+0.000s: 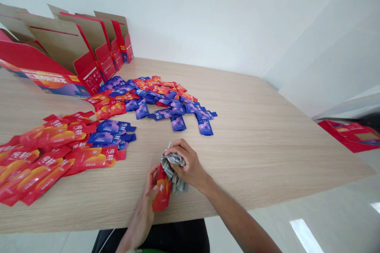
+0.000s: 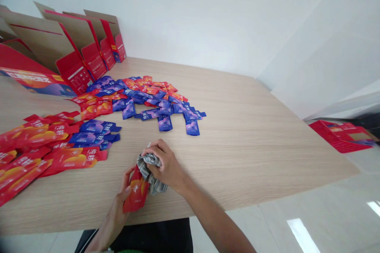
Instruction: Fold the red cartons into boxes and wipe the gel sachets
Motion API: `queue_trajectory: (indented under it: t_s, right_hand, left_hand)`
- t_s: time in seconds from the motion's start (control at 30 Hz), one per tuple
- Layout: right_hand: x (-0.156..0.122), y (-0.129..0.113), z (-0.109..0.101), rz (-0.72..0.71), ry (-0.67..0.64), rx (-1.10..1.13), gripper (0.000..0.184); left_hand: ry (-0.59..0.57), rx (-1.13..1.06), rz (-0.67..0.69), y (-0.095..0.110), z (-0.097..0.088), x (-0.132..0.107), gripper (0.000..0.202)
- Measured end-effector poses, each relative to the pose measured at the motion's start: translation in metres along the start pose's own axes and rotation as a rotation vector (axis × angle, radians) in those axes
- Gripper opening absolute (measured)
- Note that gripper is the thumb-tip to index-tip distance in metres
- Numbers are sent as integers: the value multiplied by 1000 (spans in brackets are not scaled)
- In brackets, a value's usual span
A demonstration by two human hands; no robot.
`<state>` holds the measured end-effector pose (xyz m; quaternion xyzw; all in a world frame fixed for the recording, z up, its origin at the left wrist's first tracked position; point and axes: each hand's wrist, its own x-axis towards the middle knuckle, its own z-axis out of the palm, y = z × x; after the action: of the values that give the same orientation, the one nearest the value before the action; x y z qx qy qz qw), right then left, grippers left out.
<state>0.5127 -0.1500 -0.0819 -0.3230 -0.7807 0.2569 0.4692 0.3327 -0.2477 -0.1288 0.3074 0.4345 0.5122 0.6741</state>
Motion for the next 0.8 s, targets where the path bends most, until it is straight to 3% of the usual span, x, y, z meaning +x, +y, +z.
queue_trajectory:
  t_s: [0.13, 0.23, 0.33, 0.53, 0.67, 0.8]
  right_hand:
    - [-3, -2, 0, -152, -296, 13, 16]
    - [-4, -3, 1, -253, -369, 23, 13]
    - [-3, -3, 2, -212, -279, 4, 14]
    - [2, -2, 0, 12, 121, -10, 21]
    - [3, -3, 1, 7, 143, -22, 20]
    - [1, -7, -1, -58, 115, -29, 17]
  left_hand:
    - [140, -88, 32, 15, 12, 12, 75]
    - [186, -168, 17, 24, 15, 15, 77]
    - [141, -170, -24, 25, 14, 11, 72]
    - [53, -177, -73, 13, 22, -5, 68]
    - [8, -273, -110, 12, 27, -3, 67]
    - [-70, -333, -148, 17, 19, 5, 75]
